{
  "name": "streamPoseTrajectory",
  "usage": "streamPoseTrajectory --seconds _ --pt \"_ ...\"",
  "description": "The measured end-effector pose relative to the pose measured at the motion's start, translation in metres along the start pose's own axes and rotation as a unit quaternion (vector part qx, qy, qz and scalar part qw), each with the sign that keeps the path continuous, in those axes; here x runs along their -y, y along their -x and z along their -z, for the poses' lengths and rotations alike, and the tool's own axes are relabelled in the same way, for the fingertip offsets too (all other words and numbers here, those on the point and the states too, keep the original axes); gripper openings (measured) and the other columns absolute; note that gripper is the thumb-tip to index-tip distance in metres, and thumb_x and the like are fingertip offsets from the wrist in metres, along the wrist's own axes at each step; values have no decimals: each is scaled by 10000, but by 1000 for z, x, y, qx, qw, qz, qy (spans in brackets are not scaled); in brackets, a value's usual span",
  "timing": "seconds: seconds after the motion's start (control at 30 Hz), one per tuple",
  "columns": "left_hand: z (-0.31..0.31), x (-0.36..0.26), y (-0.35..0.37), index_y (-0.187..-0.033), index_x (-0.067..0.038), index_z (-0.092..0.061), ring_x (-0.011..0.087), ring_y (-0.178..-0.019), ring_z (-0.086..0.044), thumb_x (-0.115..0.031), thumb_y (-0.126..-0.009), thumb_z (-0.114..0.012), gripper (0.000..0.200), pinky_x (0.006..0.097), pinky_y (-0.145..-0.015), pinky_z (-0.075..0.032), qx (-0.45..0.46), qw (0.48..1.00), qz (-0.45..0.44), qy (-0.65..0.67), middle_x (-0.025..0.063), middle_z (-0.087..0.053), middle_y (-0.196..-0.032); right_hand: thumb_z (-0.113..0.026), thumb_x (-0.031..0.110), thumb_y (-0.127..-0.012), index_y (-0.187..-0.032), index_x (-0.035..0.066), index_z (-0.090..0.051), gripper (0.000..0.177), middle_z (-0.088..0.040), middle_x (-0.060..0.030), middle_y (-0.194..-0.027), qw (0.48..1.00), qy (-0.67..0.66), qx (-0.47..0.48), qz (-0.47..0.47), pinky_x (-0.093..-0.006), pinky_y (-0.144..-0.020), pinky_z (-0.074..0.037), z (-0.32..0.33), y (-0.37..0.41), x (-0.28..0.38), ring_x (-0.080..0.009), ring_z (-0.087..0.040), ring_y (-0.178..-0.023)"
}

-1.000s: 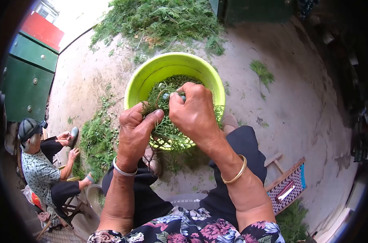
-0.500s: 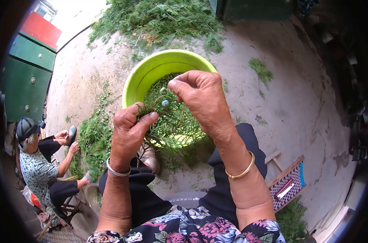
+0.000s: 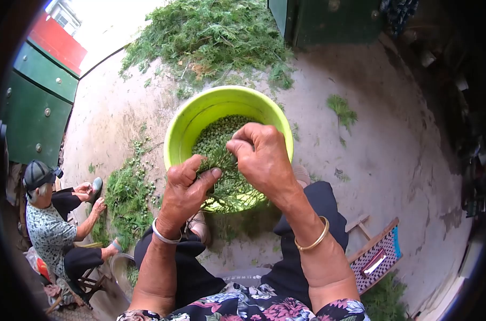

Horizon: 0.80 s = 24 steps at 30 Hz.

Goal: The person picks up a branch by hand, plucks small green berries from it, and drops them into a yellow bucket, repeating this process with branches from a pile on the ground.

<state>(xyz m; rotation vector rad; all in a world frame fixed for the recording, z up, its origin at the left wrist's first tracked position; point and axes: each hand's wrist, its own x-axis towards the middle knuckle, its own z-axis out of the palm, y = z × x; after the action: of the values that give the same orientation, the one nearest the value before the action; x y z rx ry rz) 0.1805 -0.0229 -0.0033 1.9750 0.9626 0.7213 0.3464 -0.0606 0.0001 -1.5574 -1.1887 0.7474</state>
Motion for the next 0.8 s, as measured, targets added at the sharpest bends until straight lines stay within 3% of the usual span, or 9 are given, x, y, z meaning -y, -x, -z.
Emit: streamPoseTrajectory --seconds 0.13,0.2,0.3,0.33,0.4,0.47,0.57,0.63,0.8 --pt "1 0 0 -813 15 -602 112 -530 -506 -69 -771 -712 144 289 -496 -419 -5 1000 29 11 50 -526 -576 -623 66 -826 -743 -50 -632 142 -592 -45 -616 990 -101 -62 -72 -254 -482 -414 3 -5 -7 -104 -515 -531" --pt "4 4 1 -795 18 -611 77 -506 -481 -68 -786 -697 122 276 -463 -411 -4 999 24 29 22 -513 -569 -632 89 -842 -740 -18 -629 148 -566 -9 -601 906 -355 -150 -172 -198 -414 -356 24 -13 -5 -63 -469 -481" --pt "9 3 -3 -804 22 -619 46 -509 -478 -71 -820 -659 103 226 -440 -402 5 997 49 55 -15 -521 -584 -665 131 -842 -754 12 -630 152 -542 5 -590 871 -419 -163 -201 -156 -374 -296 23 -13 17 -20 -417 -443" --pt "9 2 -3 -804 22 -619 46 -509 -478 -71 -820 -659 103 226 -440 -402 4 997 51 54 -15 -521 -584 -665 131 -842 -754 12 -630 152 -542 5 -590 870 -419 -162 -202 -156 -374 -296 21 -12 16 -20 -417 -443" --pt "9 -4 -4 -833 26 -628 46 -511 -476 -65 -828 -649 93 220 -453 -401 -19 983 140 119 -22 -536 -600 -687 129 -822 -739 14 -640 149 -546 7 -582 916 -351 -27 -191 -168 -369 -289 19 -5 12 -24 -414 -434" --pt "9 -9 -4 -859 27 -635 48 -538 -487 -67 -836 -642 96 223 -481 -412 -20 975 159 156 -23 -554 -626 -691 91 -794 -730 -5 -657 120 -569 -3 -587 941 -301 1 -157 -175 -416 -341 12 -2 11 -36 -460 -473" --pt "7 -3 -3 -861 26 -639 58 -569 -503 -70 -830 -647 101 227 -506 -421 -40 985 109 129 -4 -569 -639 -690 53 -750 -783 -36 -685 95 -637 -45 -648 994 -104 -3 -17 -221 -515 -438 -4 0 4 -59 -538 -568" --pt "6 -3 -1 -849 28 -636 69 -595 -517 -69 -822 -651 102 236 -526 -422 -56 997 12 -55 21 -591 -664 -691 55 -742 -788 -39 -682 105 -641 -56 -657 997 -71 2 -20 -232 -525 -444 -7 0 6 -68 -544 -578" --pt "6 1 -2 -828 30 -629 79 -564 -522 -68 -819 -652 102 251 -503 -419 -26 999 28 11 31 -597 -648 -684 60 -744 -847 -50 -676 151 -621 -14 -668 996 -54 12 -76 -212 -557 -427 -5 0 1 -50 -515 -616"
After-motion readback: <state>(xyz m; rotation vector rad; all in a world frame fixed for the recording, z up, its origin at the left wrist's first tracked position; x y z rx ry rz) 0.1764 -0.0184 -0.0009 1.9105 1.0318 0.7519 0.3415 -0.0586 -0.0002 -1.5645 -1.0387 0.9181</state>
